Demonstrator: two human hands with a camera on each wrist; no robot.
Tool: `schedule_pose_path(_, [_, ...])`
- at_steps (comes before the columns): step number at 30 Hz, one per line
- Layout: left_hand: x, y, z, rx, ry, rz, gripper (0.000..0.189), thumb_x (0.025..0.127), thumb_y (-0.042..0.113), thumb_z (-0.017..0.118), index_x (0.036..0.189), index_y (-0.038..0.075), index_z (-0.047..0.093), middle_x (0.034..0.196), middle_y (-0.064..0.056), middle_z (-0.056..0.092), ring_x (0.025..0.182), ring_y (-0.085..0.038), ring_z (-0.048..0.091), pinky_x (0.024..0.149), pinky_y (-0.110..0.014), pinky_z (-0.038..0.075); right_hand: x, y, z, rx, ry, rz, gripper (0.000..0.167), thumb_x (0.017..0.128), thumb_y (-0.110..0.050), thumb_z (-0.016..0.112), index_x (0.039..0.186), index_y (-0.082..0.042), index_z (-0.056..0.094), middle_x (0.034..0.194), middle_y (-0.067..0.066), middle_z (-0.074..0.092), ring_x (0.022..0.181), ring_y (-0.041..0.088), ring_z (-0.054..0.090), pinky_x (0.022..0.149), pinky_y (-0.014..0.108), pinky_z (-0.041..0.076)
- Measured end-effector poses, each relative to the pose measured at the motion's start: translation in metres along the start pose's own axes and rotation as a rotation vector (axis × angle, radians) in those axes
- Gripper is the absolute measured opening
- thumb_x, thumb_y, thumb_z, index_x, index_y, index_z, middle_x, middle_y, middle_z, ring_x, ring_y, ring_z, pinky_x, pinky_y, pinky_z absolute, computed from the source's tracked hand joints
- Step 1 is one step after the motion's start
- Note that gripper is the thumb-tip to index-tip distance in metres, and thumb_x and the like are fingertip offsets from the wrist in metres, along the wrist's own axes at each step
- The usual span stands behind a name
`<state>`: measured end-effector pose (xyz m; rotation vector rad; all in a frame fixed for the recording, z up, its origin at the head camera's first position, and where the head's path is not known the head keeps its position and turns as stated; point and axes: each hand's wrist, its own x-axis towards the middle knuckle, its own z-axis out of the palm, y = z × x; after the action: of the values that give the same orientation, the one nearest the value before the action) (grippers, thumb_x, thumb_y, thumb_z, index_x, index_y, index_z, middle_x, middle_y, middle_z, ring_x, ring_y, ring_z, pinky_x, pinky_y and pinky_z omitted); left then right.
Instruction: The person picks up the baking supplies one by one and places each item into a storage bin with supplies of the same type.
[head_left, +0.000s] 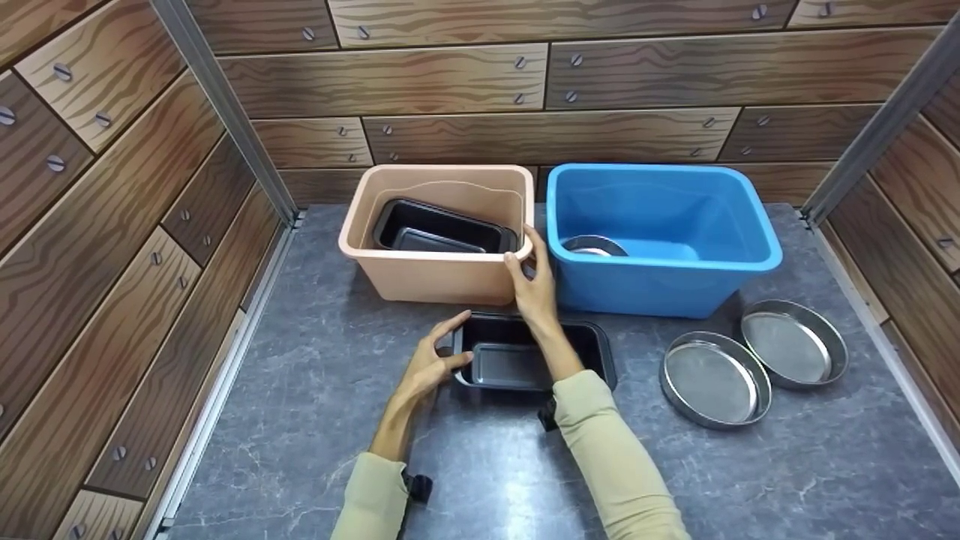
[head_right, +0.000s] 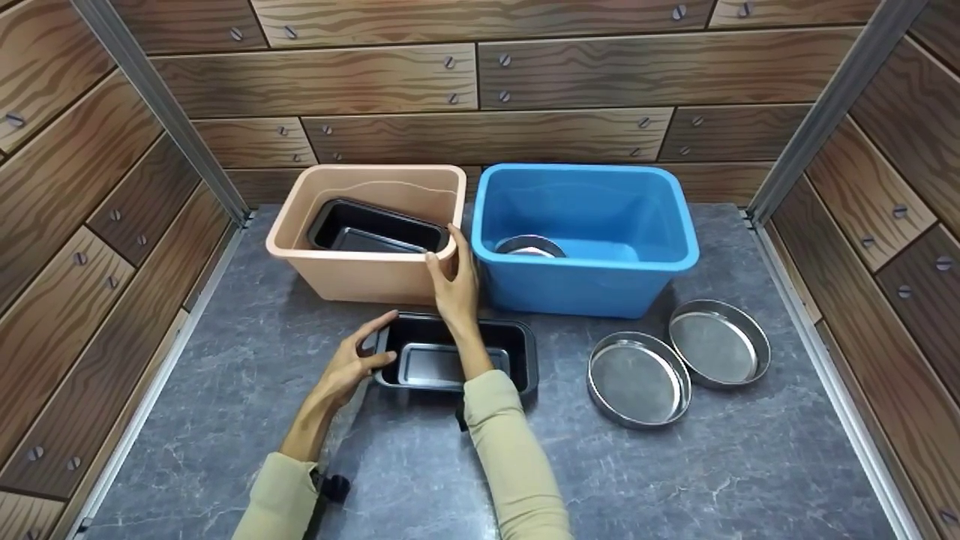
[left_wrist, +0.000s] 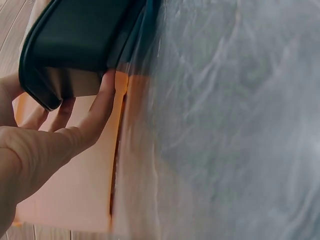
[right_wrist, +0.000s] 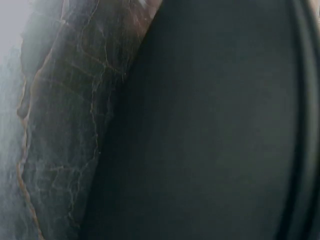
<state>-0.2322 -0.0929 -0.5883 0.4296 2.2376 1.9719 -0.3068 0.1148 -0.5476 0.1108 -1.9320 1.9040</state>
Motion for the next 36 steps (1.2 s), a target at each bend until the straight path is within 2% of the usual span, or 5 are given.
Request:
schedule_pose_path(4, [0.0,0.0,-0.003,0.019,0.029,-0.005,0.071,0.083,-0.007,0.073,0.15,0.008,0.055,0.156,-0.019,0.047,0.138,-0.034,0.046,0.118,-0.054,0.031,0.0,0.0,0.0,0.006,0.004,-0.006,0.061,0.101,-0.014,0.068,0.157,-0.009,0.044,0.152,0.021,0.05,0.13,0.041,0.052,0.112,0.06,0.038])
schedule_pose_path(8, [-0.002,0.003,-0.006,0.0,0.048,-0.049,0.071,0.084,-0.007,0.068,0.15,0.014,0.057,0.156,-0.014,0.048,0.095,-0.025,0.064,0.091,-0.034,0.051,0.0,0.0,0.0,0.021,0.003,-0.005,0.063,0.101,-0.014,0.068,0.158,-0.009,0.042,0.153,0.021,0.049,0.132,0.04,0.05,0.113,0.062,0.036])
schedule_pose_path(16, [-0.005,0.004,-0.018,-0.006,0.085,-0.011,0.067,0.084,-0.008,0.065,0.146,0.017,0.061,0.148,-0.013,0.056,0.059,-0.012,0.052,0.061,-0.019,0.047,0.0,0.001,0.0,-0.002,0.003,0.018,0.06,0.101,-0.016,0.068,0.157,-0.015,0.045,0.151,0.018,0.051,0.131,0.043,0.051,0.113,0.056,0.04])
schedule_pose_path(20, [-0.006,0.003,-0.025,-0.023,0.097,-0.022,0.065,0.084,-0.01,0.063,0.143,0.017,0.064,0.145,-0.012,0.058,0.057,-0.014,0.049,0.049,-0.02,0.038,0.0,0.0,0.0,0.0,-0.001,0.004,0.059,0.101,-0.017,0.068,0.156,-0.012,0.045,0.151,0.018,0.051,0.13,0.044,0.051,0.112,0.055,0.04])
schedule_pose_path(36, [-0.011,0.008,-0.046,-0.053,0.159,0.018,0.06,0.083,-0.012,0.063,0.138,0.011,0.065,0.142,-0.012,0.058,0.074,-0.02,0.06,0.063,-0.02,0.045,-0.002,-0.007,-0.001,0.003,0.001,0.0,0.059,0.102,-0.012,0.066,0.156,-0.009,0.044,0.151,0.018,0.051,0.129,0.033,0.052,0.111,0.053,0.041])
